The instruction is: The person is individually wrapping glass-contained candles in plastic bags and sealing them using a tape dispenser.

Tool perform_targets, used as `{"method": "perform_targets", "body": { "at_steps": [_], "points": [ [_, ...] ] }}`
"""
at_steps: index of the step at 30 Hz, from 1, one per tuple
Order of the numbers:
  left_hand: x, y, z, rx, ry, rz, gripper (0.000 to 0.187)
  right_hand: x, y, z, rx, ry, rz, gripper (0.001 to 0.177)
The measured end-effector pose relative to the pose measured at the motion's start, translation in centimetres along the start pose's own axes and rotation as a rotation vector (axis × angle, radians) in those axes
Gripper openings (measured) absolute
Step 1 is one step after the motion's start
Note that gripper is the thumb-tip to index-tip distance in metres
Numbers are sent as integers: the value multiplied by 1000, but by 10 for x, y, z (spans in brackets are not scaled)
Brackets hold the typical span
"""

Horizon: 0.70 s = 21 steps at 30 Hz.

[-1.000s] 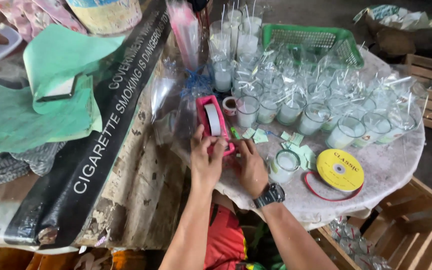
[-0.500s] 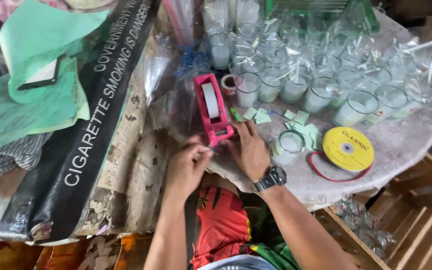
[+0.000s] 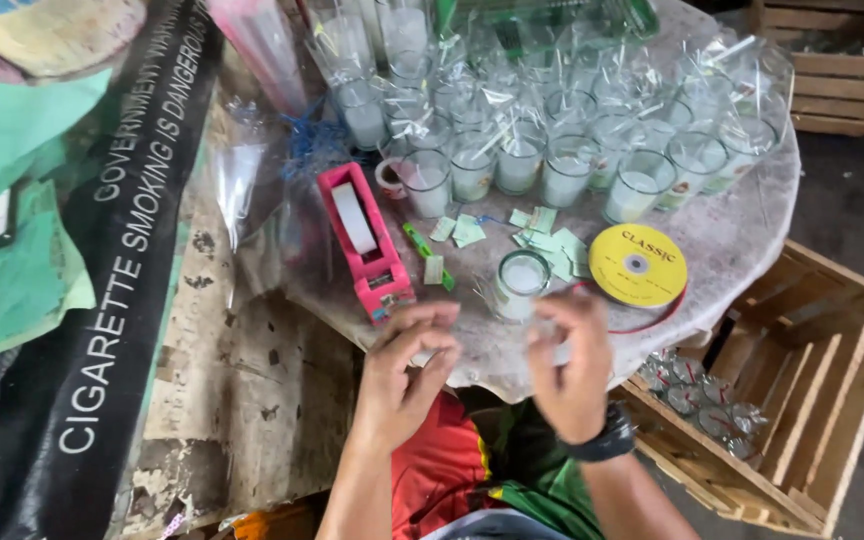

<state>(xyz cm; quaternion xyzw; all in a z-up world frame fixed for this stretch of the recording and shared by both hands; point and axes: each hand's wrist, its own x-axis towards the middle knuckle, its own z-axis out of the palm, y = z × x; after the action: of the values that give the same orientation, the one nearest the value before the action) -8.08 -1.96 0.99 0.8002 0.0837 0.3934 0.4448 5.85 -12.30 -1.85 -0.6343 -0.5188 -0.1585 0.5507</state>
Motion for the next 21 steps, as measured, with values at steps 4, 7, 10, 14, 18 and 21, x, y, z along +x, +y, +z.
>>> {"method": "perform_targets", "body": {
  "at_steps": [4,7,10,14,18,21],
  "points": [
    [21,-23,30,-126,28,61,7,13,33,-21,152,-41,174,29],
    [33,-28,44,-124,52,59,14,21,40,-24,315,-224,164,37],
    [39,-31,51,-100,45,52,17,18,54,-20,348,-333,155,40],
    [42,-33,55,-39,19,64,15,18,50,-21,266,-371,133,47],
    [46,-30,55,-10,-11,70,14,14,55,-16,244,-336,150,49],
    [47,-27,55,24,-4,84,12,16,50,-11,220,-242,136,34]
  ]
}}
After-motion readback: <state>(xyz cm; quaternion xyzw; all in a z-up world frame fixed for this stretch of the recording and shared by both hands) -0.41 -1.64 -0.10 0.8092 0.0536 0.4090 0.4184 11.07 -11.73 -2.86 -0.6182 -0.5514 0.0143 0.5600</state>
